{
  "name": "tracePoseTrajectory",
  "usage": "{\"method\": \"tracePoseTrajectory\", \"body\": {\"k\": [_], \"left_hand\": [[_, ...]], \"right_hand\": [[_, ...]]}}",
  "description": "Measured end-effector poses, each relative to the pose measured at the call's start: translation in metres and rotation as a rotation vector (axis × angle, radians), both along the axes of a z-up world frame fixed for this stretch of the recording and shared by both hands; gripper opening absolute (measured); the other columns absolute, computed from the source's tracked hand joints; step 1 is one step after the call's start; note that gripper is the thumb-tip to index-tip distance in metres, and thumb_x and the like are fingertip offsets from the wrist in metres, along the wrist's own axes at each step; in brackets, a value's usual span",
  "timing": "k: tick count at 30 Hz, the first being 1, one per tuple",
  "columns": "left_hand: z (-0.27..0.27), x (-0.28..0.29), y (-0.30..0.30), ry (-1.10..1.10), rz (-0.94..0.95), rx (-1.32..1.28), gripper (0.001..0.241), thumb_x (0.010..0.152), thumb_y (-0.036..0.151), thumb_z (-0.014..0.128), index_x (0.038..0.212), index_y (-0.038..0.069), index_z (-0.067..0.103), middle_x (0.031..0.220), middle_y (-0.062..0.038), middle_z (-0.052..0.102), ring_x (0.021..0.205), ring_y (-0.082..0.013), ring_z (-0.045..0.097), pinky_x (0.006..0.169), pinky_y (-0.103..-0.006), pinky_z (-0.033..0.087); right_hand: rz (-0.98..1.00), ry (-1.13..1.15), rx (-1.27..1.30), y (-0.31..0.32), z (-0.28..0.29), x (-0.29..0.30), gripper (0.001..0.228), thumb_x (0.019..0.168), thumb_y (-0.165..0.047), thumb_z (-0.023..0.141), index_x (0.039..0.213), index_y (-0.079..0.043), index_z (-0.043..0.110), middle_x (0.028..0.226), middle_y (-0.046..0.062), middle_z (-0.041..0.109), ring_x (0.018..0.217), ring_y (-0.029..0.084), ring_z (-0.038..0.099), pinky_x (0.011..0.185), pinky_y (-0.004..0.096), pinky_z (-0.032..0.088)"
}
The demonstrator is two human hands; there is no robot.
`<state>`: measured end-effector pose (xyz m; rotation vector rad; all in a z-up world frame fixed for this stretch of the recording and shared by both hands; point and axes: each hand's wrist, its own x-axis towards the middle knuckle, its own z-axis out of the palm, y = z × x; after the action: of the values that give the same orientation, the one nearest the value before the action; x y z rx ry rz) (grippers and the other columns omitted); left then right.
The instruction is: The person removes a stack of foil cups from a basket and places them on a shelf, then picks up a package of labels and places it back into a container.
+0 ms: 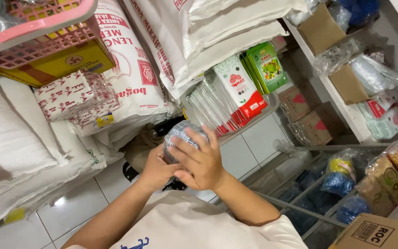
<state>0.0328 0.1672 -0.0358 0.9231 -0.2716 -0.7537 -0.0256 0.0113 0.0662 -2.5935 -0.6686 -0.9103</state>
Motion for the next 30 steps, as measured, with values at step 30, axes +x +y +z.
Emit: {"method": "tracePoseTrajectory", "body": {"k": [30], "left_hand": [[0.008, 0.090, -0.039, 0.298, -0.544, -0.168, 0.067, 0.083, 0.023, 0.078, 0.140, 0.005, 0.049, 0.125, -0.001, 0.067, 0.116, -0.0135, 0.064, 0.103, -0.0332, 0.051]], "right_hand": [[-0.198, 0.017, 2.033, 0.021, -0.064, 0.004, 0.062, 0.096, -0.043, 0.052, 0.141, -0.002, 0.050, 0.134, 0.016, 0.061, 0.124, 0.028, 0.059, 0.109, 0.042, 0.046]]}}
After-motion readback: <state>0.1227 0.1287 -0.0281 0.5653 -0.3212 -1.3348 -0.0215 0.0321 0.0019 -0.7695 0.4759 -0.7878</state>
